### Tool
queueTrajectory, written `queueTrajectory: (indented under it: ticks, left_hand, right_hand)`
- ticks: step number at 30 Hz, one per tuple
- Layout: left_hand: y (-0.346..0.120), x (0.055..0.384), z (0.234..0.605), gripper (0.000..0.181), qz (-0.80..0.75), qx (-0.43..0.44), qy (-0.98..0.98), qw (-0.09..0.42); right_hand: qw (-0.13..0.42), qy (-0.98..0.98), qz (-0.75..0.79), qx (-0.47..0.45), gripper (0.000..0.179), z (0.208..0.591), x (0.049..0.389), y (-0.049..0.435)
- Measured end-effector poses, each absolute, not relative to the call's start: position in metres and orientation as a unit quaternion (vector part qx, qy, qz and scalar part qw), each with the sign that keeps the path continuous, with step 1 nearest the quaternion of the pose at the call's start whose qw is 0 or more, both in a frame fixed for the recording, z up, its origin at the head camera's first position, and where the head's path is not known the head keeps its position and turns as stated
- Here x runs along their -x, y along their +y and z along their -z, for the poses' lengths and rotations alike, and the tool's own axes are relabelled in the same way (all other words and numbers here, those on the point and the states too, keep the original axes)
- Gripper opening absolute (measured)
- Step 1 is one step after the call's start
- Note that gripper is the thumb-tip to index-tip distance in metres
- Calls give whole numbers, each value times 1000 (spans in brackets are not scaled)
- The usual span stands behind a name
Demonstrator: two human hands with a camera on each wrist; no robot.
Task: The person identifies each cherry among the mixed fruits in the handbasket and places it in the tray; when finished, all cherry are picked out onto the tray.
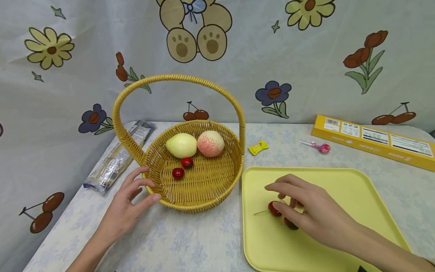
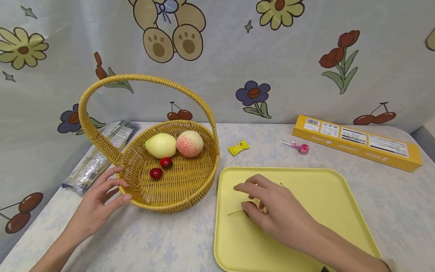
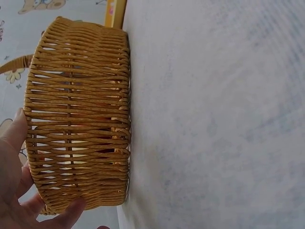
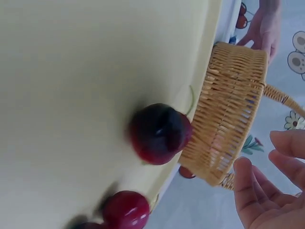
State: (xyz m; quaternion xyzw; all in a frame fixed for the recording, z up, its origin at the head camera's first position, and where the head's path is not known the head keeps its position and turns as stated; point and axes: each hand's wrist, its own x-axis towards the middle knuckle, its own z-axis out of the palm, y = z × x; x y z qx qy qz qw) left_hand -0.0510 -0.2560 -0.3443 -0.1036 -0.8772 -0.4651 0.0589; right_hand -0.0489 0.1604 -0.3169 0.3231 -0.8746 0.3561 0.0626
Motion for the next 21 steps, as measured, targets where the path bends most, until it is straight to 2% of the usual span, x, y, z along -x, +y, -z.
queueTrajectory:
  ticks: [13,21]
  left_hand:
    - [-257,52,345,17,465,110,-876,64]
    - [-257,52,346,16,465,109,-876,65]
  right_hand:
    - [79,-842,-348,-405,26,295,90,96]
    - [-21,-846,-288,-449,33,284,129,50]
